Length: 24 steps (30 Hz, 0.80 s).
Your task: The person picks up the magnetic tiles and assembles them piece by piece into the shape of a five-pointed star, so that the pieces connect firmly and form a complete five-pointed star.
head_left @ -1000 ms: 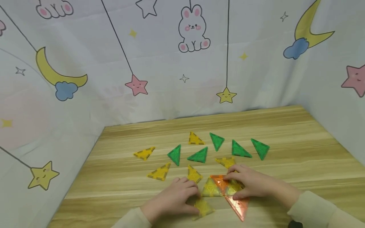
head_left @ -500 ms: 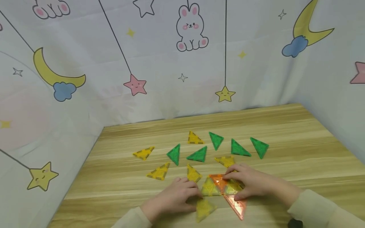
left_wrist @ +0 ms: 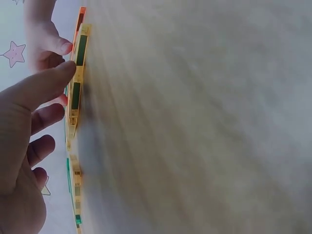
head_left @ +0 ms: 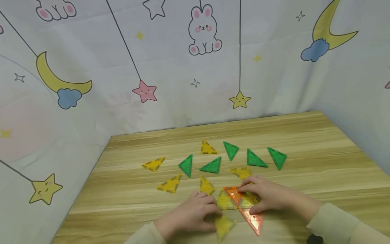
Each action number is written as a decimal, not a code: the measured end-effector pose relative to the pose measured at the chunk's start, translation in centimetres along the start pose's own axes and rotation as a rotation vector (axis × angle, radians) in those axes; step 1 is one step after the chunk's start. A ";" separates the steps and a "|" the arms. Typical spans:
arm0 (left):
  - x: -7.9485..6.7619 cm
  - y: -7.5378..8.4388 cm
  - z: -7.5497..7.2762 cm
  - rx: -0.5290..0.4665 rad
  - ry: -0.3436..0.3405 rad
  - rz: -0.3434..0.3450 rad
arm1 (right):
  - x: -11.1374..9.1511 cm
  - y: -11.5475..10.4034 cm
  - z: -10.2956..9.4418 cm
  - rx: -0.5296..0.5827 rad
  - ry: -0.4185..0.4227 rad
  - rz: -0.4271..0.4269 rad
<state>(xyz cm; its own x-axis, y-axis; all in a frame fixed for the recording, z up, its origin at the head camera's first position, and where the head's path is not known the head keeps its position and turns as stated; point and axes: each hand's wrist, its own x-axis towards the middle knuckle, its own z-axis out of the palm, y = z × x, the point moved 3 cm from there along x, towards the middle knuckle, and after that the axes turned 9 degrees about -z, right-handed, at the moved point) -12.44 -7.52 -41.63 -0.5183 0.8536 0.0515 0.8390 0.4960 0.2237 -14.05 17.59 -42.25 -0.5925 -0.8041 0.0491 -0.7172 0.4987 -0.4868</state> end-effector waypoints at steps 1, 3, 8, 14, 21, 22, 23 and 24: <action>0.1 0.1 0.0 0.008 0.002 0.008 | 0.0 0.0 0.0 0.001 -0.002 0.003; 0.2 0.2 0.1 0.022 0.004 0.023 | 0.0 0.0 0.0 0.007 -0.004 0.008; 0.6 0.7 0.2 0.020 -0.030 0.035 | 0.0 0.0 0.0 0.025 -0.004 0.018; 0.9 1.3 0.1 0.047 -0.055 0.039 | 0.1 0.0 0.0 0.032 0.000 0.029; 0.8 0.9 0.1 0.051 -0.022 0.028 | 0.1 0.0 0.1 0.032 0.005 0.030; 0.8 0.7 0.1 0.053 -0.016 0.029 | 0.1 0.0 0.1 0.033 0.006 0.030; 0.8 0.6 0.1 0.055 -0.007 0.026 | 0.1 0.1 0.1 0.032 0.007 0.028; 0.8 0.5 0.0 0.059 0.001 0.023 | 0.1 0.1 0.1 0.031 0.007 0.027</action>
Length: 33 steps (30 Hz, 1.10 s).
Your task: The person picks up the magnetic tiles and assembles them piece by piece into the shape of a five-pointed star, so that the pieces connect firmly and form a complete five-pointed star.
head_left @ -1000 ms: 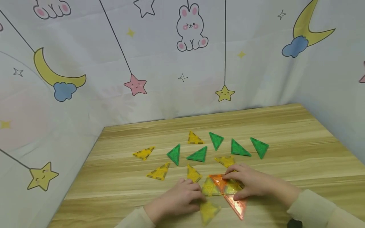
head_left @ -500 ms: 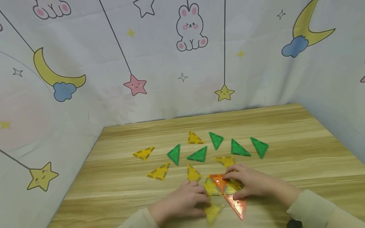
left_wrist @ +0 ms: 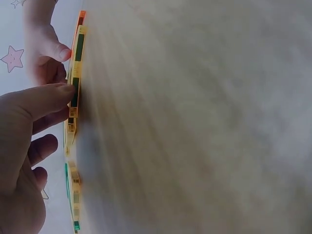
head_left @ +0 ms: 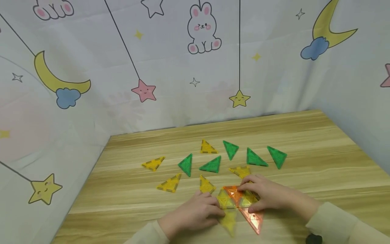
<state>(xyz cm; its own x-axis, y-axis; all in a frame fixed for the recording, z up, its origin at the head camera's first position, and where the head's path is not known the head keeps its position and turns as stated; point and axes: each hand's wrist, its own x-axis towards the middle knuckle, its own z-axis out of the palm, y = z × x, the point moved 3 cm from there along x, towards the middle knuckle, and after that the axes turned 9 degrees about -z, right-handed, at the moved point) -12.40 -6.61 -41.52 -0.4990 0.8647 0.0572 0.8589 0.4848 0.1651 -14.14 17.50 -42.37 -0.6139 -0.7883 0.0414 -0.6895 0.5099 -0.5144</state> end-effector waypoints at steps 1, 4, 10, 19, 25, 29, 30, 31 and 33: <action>0.0 -0.1 0.0 0.003 0.009 -0.005 | 0.0 0.0 0.0 -0.002 0.000 -0.002; 0.0 -0.5 -0.2 0.001 0.036 -0.028 | 0.1 0.0 -0.1 -0.011 0.002 -0.009; 0.1 -0.9 -0.4 -0.045 0.026 -0.104 | -0.1 0.1 -0.2 -0.028 0.002 -0.005; 0.2 -1.5 0.2 -0.053 -0.014 -0.194 | -0.8 -0.3 -0.2 -0.076 0.006 -0.072; 0.0 -2.1 0.4 -0.060 -0.029 -0.216 | -0.8 -0.4 0.0 -0.050 -0.022 -0.036; -0.1 -2.5 0.3 -0.068 -0.042 -0.224 | -0.5 -0.5 0.2 -0.039 -0.034 -0.026; -0.2 -2.5 0.2 -0.073 -0.046 -0.224 | -0.4 -0.5 0.1 -0.039 -0.034 -0.032; -0.2 -2.6 0.1 -0.078 -0.046 -0.226 | -0.3 -0.6 0.1 -0.041 -0.032 -0.042; -0.4 -2.7 0.0 -0.092 -0.045 -0.227 | -0.2 -0.8 0.1 -0.046 -0.032 -0.061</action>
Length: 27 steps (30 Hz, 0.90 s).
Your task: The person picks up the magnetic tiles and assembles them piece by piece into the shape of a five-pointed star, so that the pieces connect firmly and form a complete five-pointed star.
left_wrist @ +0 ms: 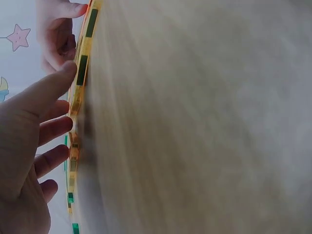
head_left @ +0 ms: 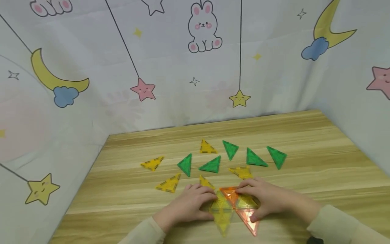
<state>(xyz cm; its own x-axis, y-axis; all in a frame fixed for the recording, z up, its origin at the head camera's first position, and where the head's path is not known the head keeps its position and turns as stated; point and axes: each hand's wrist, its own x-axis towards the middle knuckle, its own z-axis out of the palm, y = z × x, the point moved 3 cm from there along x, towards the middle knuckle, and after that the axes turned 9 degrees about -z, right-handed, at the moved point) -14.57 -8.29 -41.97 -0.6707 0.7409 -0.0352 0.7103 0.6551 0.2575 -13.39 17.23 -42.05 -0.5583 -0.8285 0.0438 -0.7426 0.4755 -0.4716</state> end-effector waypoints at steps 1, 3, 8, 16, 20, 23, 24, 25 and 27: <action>-0.1 -0.1 0.0 -0.009 0.000 0.000 | 0.0 -0.1 0.0 -0.004 0.003 -0.012; -0.2 -0.3 -0.1 -0.019 0.007 0.005 | 0.0 -0.2 0.0 -0.009 0.004 -0.027; -0.6 -1.1 -0.3 -0.012 0.032 0.005 | -0.1 -0.1 0.1 -0.012 0.000 -0.032; -1.8 -3.0 -1.2 -0.057 0.067 -0.107 | -0.2 -0.3 0.1 -0.004 -0.037 0.000; -2.7 -4.4 -1.6 -0.069 0.067 -0.170 | 0.9 -0.6 0.2 -0.032 -0.023 0.013; -3.3 -5.4 -1.9 -0.066 0.096 -0.200 | 1.8 -0.7 0.5 -0.067 -0.015 -0.012; -3.5 -5.8 -2.0 -0.068 0.103 -0.212 | 1.9 -0.7 0.6 -0.078 -0.012 -0.023; -3.6 -6.2 -2.1 -0.074 0.112 -0.227 | 1.9 -0.6 0.7 -0.087 -0.013 -0.033; -4.0 -7.0 -2.2 -0.079 0.130 -0.266 | 1.6 -0.4 0.8 -0.099 -0.010 -0.054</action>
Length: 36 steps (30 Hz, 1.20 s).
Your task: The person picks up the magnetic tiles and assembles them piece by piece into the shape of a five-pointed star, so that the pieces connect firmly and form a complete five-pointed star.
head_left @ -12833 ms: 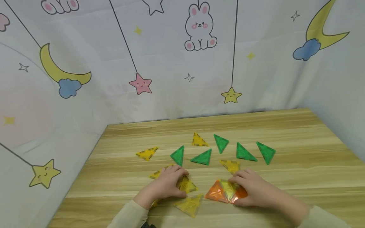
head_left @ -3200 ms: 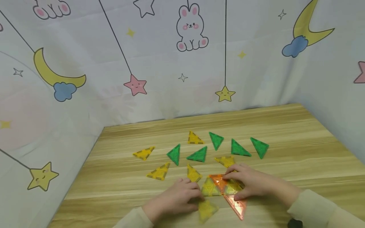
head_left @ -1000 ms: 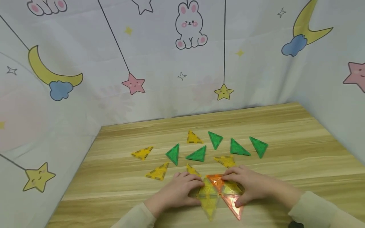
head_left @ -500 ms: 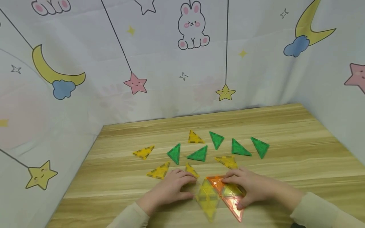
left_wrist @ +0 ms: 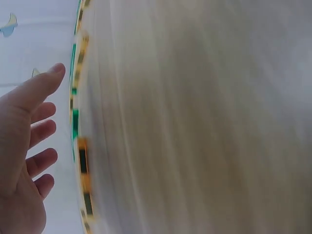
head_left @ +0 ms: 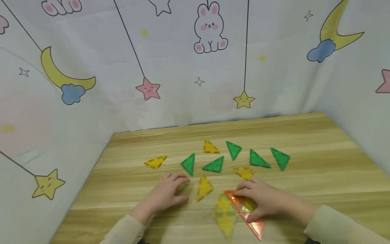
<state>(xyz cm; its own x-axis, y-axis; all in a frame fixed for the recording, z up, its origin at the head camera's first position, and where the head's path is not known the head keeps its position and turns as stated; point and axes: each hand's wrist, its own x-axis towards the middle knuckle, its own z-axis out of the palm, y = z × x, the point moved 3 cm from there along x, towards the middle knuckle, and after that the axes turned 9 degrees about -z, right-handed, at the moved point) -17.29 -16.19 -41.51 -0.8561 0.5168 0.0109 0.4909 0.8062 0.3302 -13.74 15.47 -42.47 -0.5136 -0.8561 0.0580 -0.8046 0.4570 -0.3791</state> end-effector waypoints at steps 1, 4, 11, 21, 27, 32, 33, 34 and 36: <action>-0.1 -0.5 -0.1 -0.002 0.010 -0.020 | -0.3 0.2 0.0 -0.002 0.006 -0.006; -0.4 -1.9 -0.3 -0.004 0.035 -0.087 | -1.3 0.6 -0.1 0.004 0.008 -0.005; -0.7 -3.6 -0.6 0.007 0.056 -0.171 | -3.4 1.1 -0.8 0.011 0.024 0.004; -0.4 -3.2 -0.6 0.056 0.062 -0.175 | -5.9 2.1 -1.4 -0.069 0.077 -0.022; -0.2 -2.7 -0.5 0.041 0.052 -0.181 | -6.7 2.1 -2.1 -0.082 0.091 -0.009; -0.2 -2.4 -0.5 0.052 0.058 -0.163 | -5.2 1.6 -2.5 -0.018 0.086 0.064; -0.2 -2.4 -0.5 0.056 0.059 -0.158 | -4.7 1.4 -2.6 -0.002 0.084 0.076; -0.2 -2.3 -0.5 0.059 0.062 -0.153 | -4.2 1.3 -2.5 0.008 0.080 0.089; -0.2 -2.3 -0.5 0.061 0.063 -0.141 | -3.0 1.1 -2.5 0.028 0.066 0.108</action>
<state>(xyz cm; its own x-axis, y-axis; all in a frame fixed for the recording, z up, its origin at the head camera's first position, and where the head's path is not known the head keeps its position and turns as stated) -18.33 -18.27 -41.80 -0.9245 0.3801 0.0285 0.3728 0.8862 0.2749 -13.81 19.19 -40.76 -0.6160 -0.7841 0.0757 -0.7355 0.5380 -0.4117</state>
